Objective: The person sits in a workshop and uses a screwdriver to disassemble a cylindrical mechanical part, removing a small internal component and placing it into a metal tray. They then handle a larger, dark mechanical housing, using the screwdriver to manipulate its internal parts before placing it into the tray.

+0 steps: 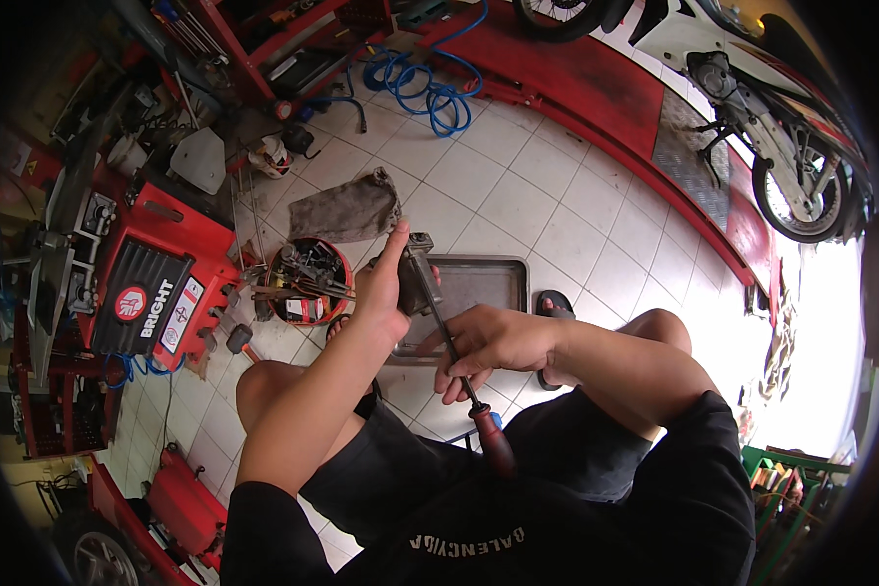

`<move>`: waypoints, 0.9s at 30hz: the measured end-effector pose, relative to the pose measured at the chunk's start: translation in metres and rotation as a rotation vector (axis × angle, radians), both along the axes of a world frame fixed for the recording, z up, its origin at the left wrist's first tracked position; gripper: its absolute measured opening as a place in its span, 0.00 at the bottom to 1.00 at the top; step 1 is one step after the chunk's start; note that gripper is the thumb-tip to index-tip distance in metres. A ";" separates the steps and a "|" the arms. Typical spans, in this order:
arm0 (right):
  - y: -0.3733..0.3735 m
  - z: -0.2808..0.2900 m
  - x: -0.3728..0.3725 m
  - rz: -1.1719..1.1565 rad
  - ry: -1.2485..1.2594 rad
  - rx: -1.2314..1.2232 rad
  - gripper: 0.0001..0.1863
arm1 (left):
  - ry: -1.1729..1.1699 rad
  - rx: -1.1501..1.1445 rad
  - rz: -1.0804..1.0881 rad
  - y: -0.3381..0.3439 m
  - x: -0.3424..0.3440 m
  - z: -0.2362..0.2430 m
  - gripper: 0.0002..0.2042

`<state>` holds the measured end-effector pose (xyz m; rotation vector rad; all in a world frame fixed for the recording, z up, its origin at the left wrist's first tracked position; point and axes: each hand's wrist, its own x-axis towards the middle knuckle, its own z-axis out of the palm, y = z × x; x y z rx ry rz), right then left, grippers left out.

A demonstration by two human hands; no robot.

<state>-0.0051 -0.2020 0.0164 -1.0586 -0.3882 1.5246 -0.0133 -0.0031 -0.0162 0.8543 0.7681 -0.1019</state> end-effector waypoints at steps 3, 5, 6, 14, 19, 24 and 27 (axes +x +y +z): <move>0.003 0.005 0.006 0.056 -0.215 -0.118 0.27 | 0.005 0.020 0.002 -0.001 0.001 -0.004 0.24; 0.004 0.009 0.007 0.068 -0.354 -0.168 0.26 | 0.028 0.006 0.013 -0.001 0.001 -0.004 0.24; 0.005 0.013 0.005 0.055 -0.412 -0.174 0.25 | 0.039 -0.002 0.015 -0.001 0.001 -0.004 0.24; 0.005 -0.016 -0.001 -0.051 -0.336 -0.070 0.18 | 0.009 -0.011 0.041 -0.001 0.005 -0.005 0.24; 0.002 0.004 -0.002 0.017 -0.019 -0.046 0.24 | 0.006 0.019 0.045 -0.003 0.003 -0.001 0.26; 0.000 0.007 0.005 0.022 -0.150 -0.105 0.22 | -0.005 -0.041 0.052 -0.001 0.004 -0.007 0.26; 0.002 0.007 0.006 0.022 -0.302 -0.153 0.23 | -0.005 -0.023 0.053 -0.001 0.003 -0.007 0.26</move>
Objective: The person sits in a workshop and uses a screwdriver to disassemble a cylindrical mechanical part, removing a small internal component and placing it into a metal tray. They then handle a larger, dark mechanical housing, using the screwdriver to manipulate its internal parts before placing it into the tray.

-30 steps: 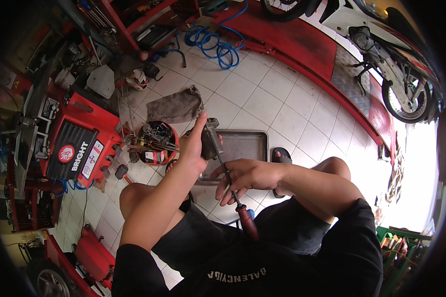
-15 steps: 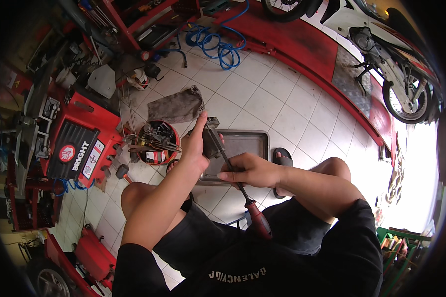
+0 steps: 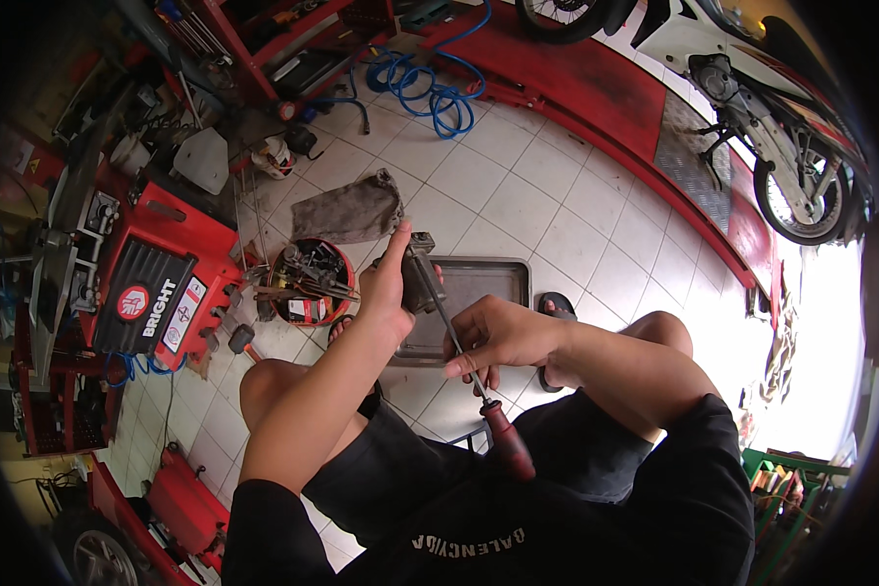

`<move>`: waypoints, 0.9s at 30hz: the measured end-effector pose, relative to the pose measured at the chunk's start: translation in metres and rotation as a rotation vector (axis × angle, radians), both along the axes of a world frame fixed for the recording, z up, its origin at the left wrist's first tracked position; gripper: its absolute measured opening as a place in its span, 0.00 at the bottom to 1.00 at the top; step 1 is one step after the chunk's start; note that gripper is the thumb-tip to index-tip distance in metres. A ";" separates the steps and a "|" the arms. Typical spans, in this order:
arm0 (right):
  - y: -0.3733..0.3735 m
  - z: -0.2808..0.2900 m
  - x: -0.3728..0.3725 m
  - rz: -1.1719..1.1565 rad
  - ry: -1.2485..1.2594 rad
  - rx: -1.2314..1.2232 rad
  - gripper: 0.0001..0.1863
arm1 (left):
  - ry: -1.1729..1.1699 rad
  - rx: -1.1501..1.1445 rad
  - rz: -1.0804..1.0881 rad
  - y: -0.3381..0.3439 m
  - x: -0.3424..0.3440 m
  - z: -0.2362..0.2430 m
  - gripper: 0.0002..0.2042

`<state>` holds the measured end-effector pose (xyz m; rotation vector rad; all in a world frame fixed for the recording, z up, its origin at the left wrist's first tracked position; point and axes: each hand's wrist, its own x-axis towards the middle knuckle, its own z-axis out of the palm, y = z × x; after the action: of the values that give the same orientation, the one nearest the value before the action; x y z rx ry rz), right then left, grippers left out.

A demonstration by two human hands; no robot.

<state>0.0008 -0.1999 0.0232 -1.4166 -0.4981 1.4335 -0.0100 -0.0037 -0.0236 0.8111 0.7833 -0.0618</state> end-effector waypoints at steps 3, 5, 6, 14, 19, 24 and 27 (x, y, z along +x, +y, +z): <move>0.002 0.002 0.000 -0.023 -0.064 -0.006 0.24 | 0.006 -0.013 -0.016 0.002 0.001 0.003 0.25; 0.002 0.004 0.000 -0.031 -0.068 0.003 0.23 | 0.012 0.000 0.009 0.003 0.002 0.007 0.26; 0.002 0.005 0.001 -0.028 -0.072 0.010 0.23 | 0.015 0.007 0.021 0.004 0.004 0.008 0.26; -0.001 0.005 0.003 -0.011 -0.150 0.017 0.22 | -0.034 -0.072 0.070 0.020 0.009 0.005 0.27; -0.006 0.002 0.002 -0.058 -0.159 0.014 0.22 | -0.041 -0.006 0.102 0.025 0.009 0.007 0.24; 0.006 -0.042 0.013 -0.109 -0.182 -0.087 0.20 | -0.131 -0.084 0.189 0.051 0.011 0.013 0.24; 0.018 -0.086 0.013 -0.062 -0.143 -0.190 0.18 | -0.153 -0.093 0.180 0.047 0.015 0.018 0.24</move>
<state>0.0141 -0.1821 -0.0631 -1.6805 -0.4123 1.3639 0.0048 0.0435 -0.0055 0.6465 0.7007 0.1224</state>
